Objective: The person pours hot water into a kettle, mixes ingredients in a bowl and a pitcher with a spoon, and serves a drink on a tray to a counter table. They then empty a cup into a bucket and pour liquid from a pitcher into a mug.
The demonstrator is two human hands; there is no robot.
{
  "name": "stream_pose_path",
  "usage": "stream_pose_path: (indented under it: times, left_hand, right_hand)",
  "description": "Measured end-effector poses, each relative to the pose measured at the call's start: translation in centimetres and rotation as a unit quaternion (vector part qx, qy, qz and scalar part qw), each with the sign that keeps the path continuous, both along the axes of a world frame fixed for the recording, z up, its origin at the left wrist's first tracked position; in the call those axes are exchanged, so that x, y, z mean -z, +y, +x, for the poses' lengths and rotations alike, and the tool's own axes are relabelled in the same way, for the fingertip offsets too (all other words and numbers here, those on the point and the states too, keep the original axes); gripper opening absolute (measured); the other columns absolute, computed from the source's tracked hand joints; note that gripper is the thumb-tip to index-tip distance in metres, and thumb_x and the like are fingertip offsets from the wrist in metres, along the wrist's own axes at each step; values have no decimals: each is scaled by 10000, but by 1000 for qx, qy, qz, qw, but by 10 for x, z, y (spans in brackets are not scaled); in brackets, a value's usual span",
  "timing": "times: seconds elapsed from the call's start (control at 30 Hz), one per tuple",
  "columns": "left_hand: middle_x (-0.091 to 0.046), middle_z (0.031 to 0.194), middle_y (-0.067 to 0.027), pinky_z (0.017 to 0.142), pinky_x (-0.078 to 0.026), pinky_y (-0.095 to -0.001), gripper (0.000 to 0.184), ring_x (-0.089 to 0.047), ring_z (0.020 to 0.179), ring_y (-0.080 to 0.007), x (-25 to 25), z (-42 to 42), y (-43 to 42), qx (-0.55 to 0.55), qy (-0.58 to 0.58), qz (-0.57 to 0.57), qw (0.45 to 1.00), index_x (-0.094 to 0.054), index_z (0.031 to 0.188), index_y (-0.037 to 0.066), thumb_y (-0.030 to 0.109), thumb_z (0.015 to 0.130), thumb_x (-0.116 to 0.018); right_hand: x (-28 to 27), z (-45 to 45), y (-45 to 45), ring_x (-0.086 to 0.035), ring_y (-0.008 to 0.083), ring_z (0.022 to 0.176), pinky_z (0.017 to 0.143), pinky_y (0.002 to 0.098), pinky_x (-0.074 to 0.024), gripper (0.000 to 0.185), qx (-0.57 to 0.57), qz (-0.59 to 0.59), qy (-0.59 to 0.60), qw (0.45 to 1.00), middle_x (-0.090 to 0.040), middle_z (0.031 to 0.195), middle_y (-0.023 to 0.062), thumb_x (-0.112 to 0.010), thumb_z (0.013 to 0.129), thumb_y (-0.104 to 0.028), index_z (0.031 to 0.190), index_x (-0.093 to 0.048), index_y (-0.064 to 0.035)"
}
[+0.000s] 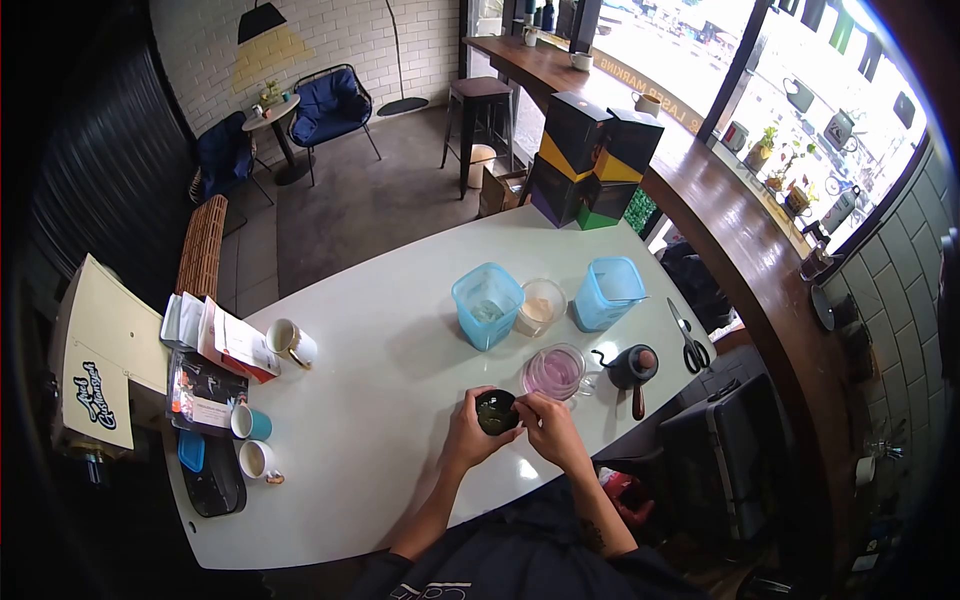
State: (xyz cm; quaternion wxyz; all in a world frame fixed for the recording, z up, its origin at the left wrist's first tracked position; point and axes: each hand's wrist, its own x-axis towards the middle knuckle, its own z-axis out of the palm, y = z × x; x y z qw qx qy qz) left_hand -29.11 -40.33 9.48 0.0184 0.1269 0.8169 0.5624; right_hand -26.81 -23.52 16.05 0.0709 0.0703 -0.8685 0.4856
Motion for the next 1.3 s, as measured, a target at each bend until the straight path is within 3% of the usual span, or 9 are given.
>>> stream_pose_path:
  times: [0.23, 0.4, 0.63, 0.7, 0.93, 1.13, 1.3]
  left_hand:
    - [-659, 1134, -162, 915, -543, -415, 845, -665, 1061, -295, 3, 0, 1, -5, 5, -1, 1000, -478, 1262, 21, 282, 618, -958]
    - [-649, 1158, -164, 919, -540, -415, 852, -658, 1077, -299, -1, 0, 0, 0, -1, 4, 1000, -476, 1272, 26, 255, 609, -959]
    - [-646, 1158, -160, 914, -540, -416, 856, -657, 1075, -297, 1, -1, 0, 3, -2, 11, 1000, -476, 1277, 27, 255, 608, -959]
    - [-647, 1156, -160, 913, -541, -415, 855, -657, 1074, -296, 2, 0, 0, 3, -7, 15, 1000, -477, 1272, 25, 262, 607, -960]
    - [-645, 1154, -160, 917, -539, -417, 845, -656, 1073, -293, 4, 0, 1, -10, -7, -7, 1000, -481, 1257, 24, 273, 607, -961]
    - [-635, 1169, -161, 921, -535, -420, 842, -648, 1086, -298, 1, 0, 0, 0, -11, 7, 1000, -480, 1270, 32, 247, 608, -953]
    - [-631, 1175, -164, 920, -536, -423, 844, -649, 1084, -301, 0, 0, -1, 3, -9, 4, 1000, -479, 1273, 32, 239, 606, -952]
  right_hand:
    - [1, -3, -1, -672, 294, 696, 637, 363, -509, 110, 56, 3, 22, 998, -659, 812, 179, -602, 928, -25, 973, -667, 51]
    - [2, -2, -5, -688, 289, 722, 667, 357, -526, 123, 5, -49, -4, 999, -677, 836, 189, -595, 932, -17, 999, -667, 56]
    - [-10, -1, 1, -686, 302, 729, 671, 363, -527, 124, -37, -32, -32, 998, -670, 830, 195, -596, 932, -20, 999, -658, 64]
    - [-11, -1, 3, -677, 308, 706, 656, 368, -521, 116, -18, 17, -17, 1000, -664, 820, 194, -602, 930, -23, 987, -657, 62]
    - [-1, -5, -1, -679, 292, 704, 650, 368, -518, 113, 49, 2, 19, 999, -665, 816, 189, -613, 930, -31, 986, -665, 52]
    - [5, -4, -3, -686, 273, 719, 663, 359, -521, 134, 1, -37, 4, 999, -683, 825, 173, -613, 933, -37, 1017, -676, 45]
    - [-10, -1, 1, -674, 309, 721, 662, 373, -514, 116, -46, -16, -42, 998, -662, 805, 186, -608, 933, -45, 974, -659, 51]
